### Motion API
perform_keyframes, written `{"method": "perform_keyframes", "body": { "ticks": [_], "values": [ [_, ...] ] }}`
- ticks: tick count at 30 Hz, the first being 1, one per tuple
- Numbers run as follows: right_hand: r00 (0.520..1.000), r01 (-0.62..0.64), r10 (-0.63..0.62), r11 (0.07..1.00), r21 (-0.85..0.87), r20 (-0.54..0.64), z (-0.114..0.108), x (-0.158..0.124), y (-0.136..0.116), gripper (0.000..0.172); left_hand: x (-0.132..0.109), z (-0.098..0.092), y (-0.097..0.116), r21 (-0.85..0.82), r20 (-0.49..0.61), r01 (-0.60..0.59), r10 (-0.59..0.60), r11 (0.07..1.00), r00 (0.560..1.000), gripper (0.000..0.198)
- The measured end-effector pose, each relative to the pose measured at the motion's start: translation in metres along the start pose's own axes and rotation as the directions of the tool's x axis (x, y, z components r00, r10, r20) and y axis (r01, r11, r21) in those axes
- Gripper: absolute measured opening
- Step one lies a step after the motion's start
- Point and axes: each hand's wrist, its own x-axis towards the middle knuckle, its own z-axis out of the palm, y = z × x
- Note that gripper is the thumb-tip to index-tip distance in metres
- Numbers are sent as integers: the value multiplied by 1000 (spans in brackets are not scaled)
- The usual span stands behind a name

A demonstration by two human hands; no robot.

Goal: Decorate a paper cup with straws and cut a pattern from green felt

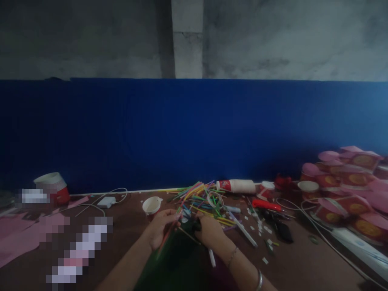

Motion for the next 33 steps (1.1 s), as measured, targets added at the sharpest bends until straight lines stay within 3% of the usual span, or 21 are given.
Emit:
{"method": "perform_keyframes", "body": {
  "ticks": [6, 10, 14, 19, 24, 28, 33],
  "values": [
    [997, -42, 44, 999, 31, -70, 11, 6, -14, 31, 2, 1, -4, 8, -7, -36, 36, 999, 999, 27],
    [994, 10, -13, 999, -31, -109, 11, 8, -20, 36, 2, 0, -4, 4, -16, -87, 87, 996, 996, 31],
    [982, 69, -78, 996, -56, -173, 13, 9, -16, 46, 3, -1, -4, 3, -15, -145, 145, 989, 989, 34],
    [961, 105, -93, 994, 33, -259, 14, 12, -8, 43, 3, -3, -3, 14, -3, -155, 155, 988, 988, 40],
    [982, 12, 3, 997, 78, -191, 6, 11, -3, 46, 2, 0, 1, -18, 11, -117, 117, 993, 993, 39],
    [991, -64, 67, 998, 27, -119, 4, 11, 6, 37, 2, 1, 1, -85, 48, -86, 91, 993, 995, 33],
    [989, -97, 95, 995, -14, -114, 6, 15, 17, 31, 0, 3, 0, -123, 33, -42, 46, 992, 998, 27]
  ]
}}
